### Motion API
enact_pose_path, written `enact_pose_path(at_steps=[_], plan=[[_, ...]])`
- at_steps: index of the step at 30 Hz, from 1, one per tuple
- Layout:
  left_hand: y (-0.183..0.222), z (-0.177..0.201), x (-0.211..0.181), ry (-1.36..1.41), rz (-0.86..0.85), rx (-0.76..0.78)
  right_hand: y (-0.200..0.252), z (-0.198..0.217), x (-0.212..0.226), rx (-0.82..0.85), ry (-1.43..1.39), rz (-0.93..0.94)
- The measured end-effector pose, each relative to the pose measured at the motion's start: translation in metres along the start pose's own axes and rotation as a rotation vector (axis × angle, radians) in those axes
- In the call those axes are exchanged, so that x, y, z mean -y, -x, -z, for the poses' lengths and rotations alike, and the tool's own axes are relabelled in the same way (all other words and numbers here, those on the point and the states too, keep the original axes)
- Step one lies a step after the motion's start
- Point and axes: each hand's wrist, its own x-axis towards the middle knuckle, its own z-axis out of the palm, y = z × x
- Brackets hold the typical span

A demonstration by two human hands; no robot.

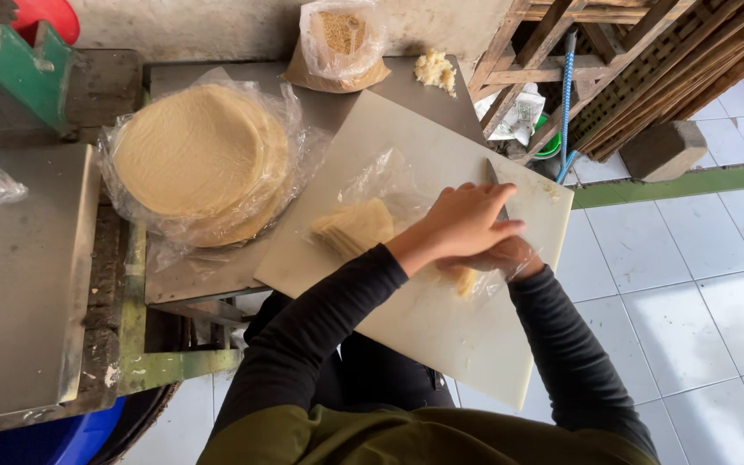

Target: The person peels thin circular pastry sheets from a stack, lays them on a board, cuts them into four triangular wedges with a knife, and then bundles the wedges into a plastic bag.

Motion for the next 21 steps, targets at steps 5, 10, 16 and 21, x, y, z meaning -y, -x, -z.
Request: enact_pose_path(at_steps=[5, 10, 16, 21], plan=[[0.004, -0.001, 0.005, 0.19, 0.13, 0.053, -0.017, -0.001, 0.024, -0.24, 0.216, 0.036], [0.024, -0.001, -0.045, -0.022, -0.104, -0.045, -0.021, -0.015, 0.057, -0.227, 0.279, 0.084], [0.031, -0.017, -0.055, -0.053, -0.083, -0.1, -0.009, -0.028, 0.045, -0.358, 0.345, 0.112], [0.025, -0.008, -0.04, 0.035, -0.045, -0.049, -0.004, -0.051, 0.011, -0.43, -0.111, 0.18]])
